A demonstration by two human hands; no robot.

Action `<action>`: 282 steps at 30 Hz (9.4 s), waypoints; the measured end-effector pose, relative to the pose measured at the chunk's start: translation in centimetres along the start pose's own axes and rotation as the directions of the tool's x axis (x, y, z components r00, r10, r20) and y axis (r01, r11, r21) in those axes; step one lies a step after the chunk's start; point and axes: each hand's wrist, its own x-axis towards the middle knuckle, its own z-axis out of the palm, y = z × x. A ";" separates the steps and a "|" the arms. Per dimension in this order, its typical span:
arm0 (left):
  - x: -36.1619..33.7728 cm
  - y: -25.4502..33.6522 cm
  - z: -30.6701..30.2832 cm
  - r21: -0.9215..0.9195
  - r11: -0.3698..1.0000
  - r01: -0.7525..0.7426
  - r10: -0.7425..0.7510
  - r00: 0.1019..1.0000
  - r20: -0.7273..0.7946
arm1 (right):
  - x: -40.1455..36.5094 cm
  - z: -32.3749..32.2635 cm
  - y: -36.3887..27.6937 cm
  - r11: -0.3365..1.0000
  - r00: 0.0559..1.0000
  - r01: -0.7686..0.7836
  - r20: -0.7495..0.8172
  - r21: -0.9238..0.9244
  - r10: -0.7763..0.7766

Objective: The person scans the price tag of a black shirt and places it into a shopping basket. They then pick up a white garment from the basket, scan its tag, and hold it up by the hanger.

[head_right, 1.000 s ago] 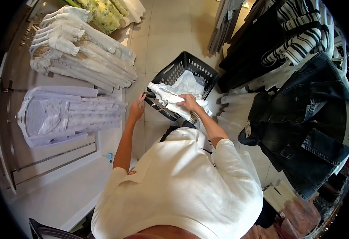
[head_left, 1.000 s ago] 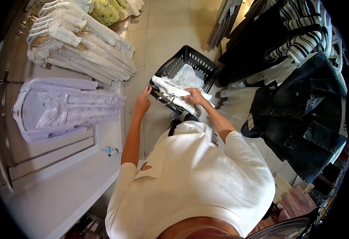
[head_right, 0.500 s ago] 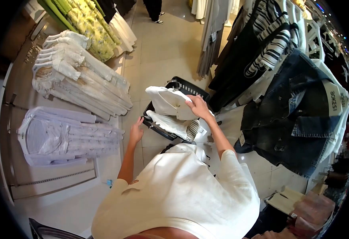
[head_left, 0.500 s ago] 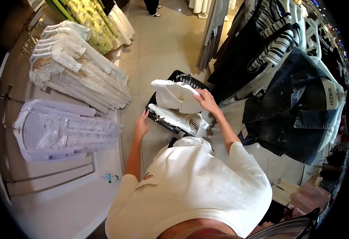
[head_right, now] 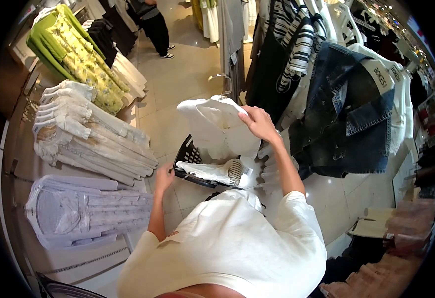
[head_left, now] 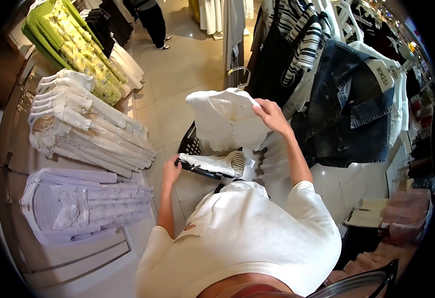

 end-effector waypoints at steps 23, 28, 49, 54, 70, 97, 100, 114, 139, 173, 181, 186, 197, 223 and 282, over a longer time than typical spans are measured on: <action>11.0 25.1 -9.8 -0.063 0.727 -0.684 0.686 0.727 0.025 | -3.0 -5.4 -5.0 0.963 0.984 -0.017 0.175 0.271 -0.032; 10.1 25.6 -10.2 -0.253 0.705 -0.663 0.693 0.720 0.043 | -2.9 -5.7 -5.0 0.974 0.981 -0.010 0.189 0.224 -0.033; 8.3 28.7 -16.1 -0.078 0.777 -0.625 0.619 0.781 -0.090 | -2.5 -6.6 6.0 0.835 0.956 0.099 0.180 0.541 -0.230; 8.3 30.0 -18.7 -0.165 0.756 -0.634 0.616 0.773 -0.149 | -2.7 0.0 13.7 0.785 0.886 -0.287 0.463 0.548 0.001; 10.3 31.4 -22.4 -0.117 0.801 -0.588 0.537 0.790 -0.295 | -2.2 10.1 15.6 0.789 0.945 -0.295 0.287 0.539 0.157; 9.2 31.1 -25.4 -0.286 0.797 -0.532 0.368 0.803 -0.468 | -2.1 12.8 14.5 0.563 0.803 -0.277 -0.134 0.779 0.580; 8.8 31.0 -25.5 -0.321 0.781 -0.536 0.340 0.795 -0.503 | -1.4 8.0 11.2 0.448 0.778 -0.127 -0.191 0.885 0.598; 8.9 31.0 -23.8 -0.431 0.721 -0.542 0.369 0.828 -0.422 | -12.6 -10.5 2.1 0.504 0.811 -0.063 -0.250 0.861 0.529; 6.5 37.4 -9.9 -0.713 0.484 -0.508 0.670 0.739 -0.071 | -36.5 -12.6 -4.1 0.660 0.223 -0.337 -0.624 0.671 0.749; -8.2 38.9 -11.9 -0.276 0.705 -0.653 0.657 0.748 -0.090 | -37.3 -0.1 18.0 0.817 0.809 -0.513 0.467 0.264 0.357; -7.3 38.5 -14.1 -0.349 0.664 -0.661 0.650 0.741 -0.169 | -29.8 0.0 12.2 0.900 0.940 -0.204 -0.179 0.384 0.290; -6.4 37.3 -15.4 -0.398 0.654 -0.643 0.625 0.756 -0.194 | -27.2 1.4 12.3 0.901 0.851 -0.079 -0.442 0.426 0.284; -0.4 33.7 -16.3 -0.378 0.612 -0.695 0.668 0.710 -0.222 | -26.3 1.8 11.6 0.921 0.762 -0.216 -0.534 0.326 0.367; -0.8 32.0 -14.1 -0.501 0.476 -0.723 0.792 0.600 -0.113 | -31.3 0.9 10.6 0.460 0.977 -0.201 0.140 0.865 0.163; -8.4 31.1 -10.1 -0.549 0.618 -0.562 0.591 0.793 -0.147 | -34.9 9.1 6.7 0.913 0.794 -0.402 -0.471 0.070 0.385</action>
